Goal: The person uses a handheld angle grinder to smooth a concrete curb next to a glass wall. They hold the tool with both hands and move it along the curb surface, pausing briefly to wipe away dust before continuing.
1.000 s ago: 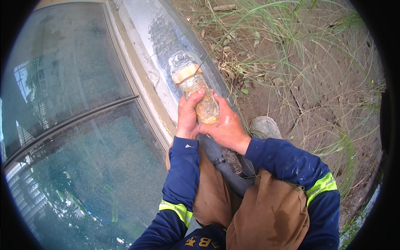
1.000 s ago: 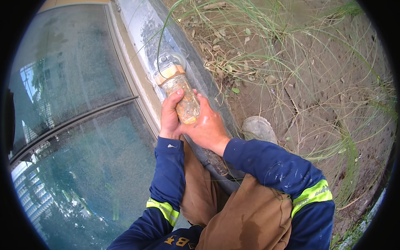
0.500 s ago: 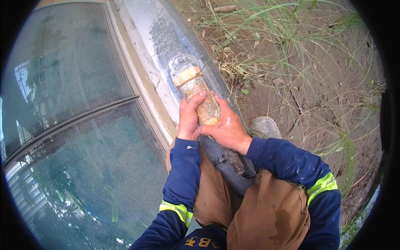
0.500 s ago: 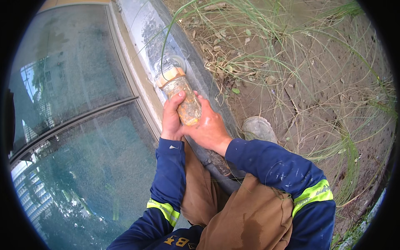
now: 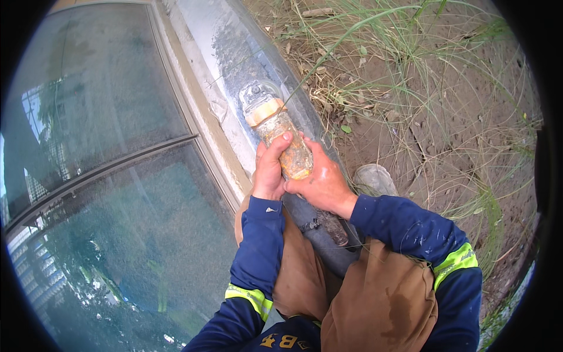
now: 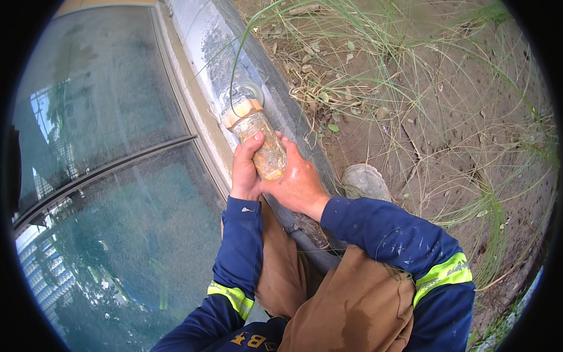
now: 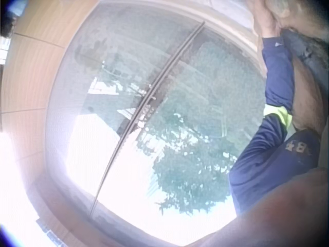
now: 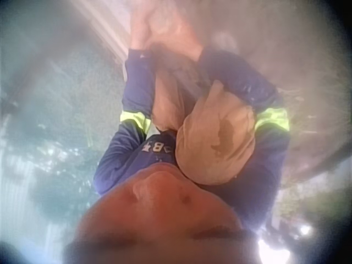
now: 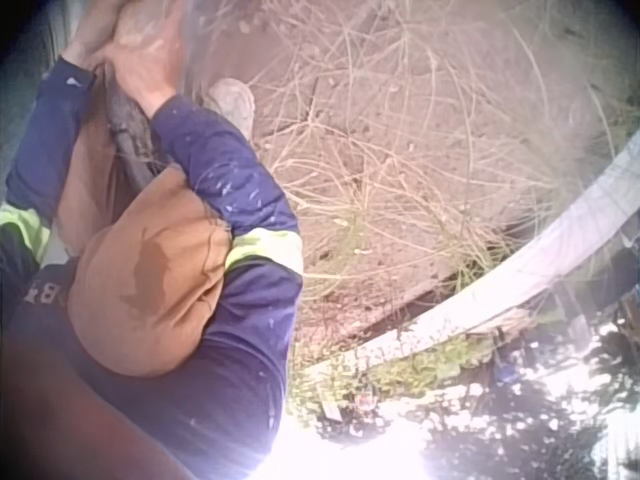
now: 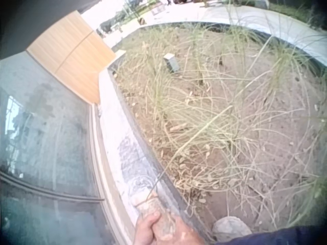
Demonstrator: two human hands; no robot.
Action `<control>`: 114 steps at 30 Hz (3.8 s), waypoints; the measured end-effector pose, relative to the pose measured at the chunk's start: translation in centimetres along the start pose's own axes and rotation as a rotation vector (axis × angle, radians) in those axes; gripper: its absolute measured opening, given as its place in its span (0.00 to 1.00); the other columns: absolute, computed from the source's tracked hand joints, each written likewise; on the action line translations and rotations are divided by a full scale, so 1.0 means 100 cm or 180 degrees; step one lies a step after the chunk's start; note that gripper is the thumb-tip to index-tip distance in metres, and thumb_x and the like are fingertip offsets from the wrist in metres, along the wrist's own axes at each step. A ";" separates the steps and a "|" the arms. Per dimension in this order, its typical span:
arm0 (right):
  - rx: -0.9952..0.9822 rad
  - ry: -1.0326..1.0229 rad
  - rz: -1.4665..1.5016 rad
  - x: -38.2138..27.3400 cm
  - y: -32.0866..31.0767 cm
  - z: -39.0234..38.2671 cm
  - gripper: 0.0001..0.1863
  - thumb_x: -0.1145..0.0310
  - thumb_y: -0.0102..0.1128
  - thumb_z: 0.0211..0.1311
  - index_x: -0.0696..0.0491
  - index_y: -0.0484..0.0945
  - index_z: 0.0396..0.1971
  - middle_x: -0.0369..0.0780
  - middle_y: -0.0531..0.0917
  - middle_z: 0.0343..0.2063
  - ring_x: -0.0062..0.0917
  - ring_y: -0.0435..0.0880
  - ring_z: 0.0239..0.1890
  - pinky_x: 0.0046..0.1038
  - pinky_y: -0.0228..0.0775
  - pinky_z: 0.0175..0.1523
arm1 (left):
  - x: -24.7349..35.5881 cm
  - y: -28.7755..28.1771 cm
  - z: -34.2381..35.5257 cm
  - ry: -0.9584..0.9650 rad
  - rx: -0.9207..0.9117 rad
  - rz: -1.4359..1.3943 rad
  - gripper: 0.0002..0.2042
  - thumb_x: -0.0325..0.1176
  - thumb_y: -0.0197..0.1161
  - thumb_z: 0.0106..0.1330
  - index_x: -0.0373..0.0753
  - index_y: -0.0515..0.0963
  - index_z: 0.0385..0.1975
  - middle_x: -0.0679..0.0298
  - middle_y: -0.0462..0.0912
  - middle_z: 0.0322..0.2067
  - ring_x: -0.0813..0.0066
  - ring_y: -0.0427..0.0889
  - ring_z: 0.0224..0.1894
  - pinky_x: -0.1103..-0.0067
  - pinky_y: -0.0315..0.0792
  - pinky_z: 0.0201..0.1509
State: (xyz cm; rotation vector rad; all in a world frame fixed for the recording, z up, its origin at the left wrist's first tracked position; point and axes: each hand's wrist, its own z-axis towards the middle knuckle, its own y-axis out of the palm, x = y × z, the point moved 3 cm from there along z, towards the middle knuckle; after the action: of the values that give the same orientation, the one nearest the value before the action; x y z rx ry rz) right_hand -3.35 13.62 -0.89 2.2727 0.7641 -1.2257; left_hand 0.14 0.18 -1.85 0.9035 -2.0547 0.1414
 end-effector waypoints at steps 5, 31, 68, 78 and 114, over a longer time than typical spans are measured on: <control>0.0269 -0.0211 0.0058 0.000 0.002 -0.003 0.51 0.61 0.73 0.44 0.62 0.56 0.68 0.58 0.76 0.55 0.44 0.79 0.58 0.36 0.71 0.60 | 0.001 0.005 -0.001 0.0025 -0.0056 0.0043 0.20 0.37 0.61 0.67 0.27 0.72 0.50 0.51 0.83 0.41 0.61 0.85 0.43 0.68 0.82 0.49; 0.0204 -0.0164 0.0095 0.009 0.002 -0.011 0.52 0.62 0.73 0.43 0.63 0.56 0.68 0.57 0.80 0.50 0.42 0.83 0.51 0.35 0.74 0.56 | -0.001 0.009 -0.012 -0.0041 0.0073 0.0113 0.18 0.36 0.61 0.67 0.27 0.73 0.49 0.52 0.83 0.40 0.63 0.85 0.41 0.70 0.82 0.47; 0.0101 -0.0099 -0.0102 -0.005 0.004 0.019 0.55 0.57 0.76 0.40 0.62 0.56 0.68 0.60 0.81 0.47 0.52 0.81 0.51 0.41 0.73 0.57 | 0.006 -0.009 0.020 -0.0007 0.0186 -0.0212 0.20 0.39 0.62 0.67 0.30 0.72 0.50 0.51 0.83 0.41 0.61 0.85 0.43 0.68 0.82 0.49; 0.0067 -0.0659 -0.0322 0.020 0.015 -0.052 0.53 0.59 0.73 0.46 0.66 0.52 0.67 0.61 0.77 0.51 0.51 0.80 0.54 0.39 0.73 0.59 | -0.023 -0.004 -0.057 0.0161 -0.0085 -0.0391 0.19 0.37 0.63 0.64 0.28 0.74 0.48 0.52 0.83 0.41 0.63 0.85 0.43 0.70 0.81 0.49; -0.0391 0.0284 -0.0160 0.064 0.007 -0.093 0.54 0.58 0.72 0.45 0.67 0.49 0.67 0.61 0.79 0.48 0.49 0.82 0.51 0.38 0.74 0.57 | -0.061 0.004 -0.098 -0.0097 -0.0068 0.0258 0.16 0.32 0.64 0.65 0.31 0.74 0.49 0.56 0.83 0.40 0.70 0.84 0.41 0.73 0.81 0.47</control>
State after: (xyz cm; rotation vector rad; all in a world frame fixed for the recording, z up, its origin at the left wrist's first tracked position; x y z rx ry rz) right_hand 5.69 20.40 -1.56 2.2322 0.9087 -1.0742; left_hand 8.69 7.81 -0.28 0.8142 -2.1183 0.1498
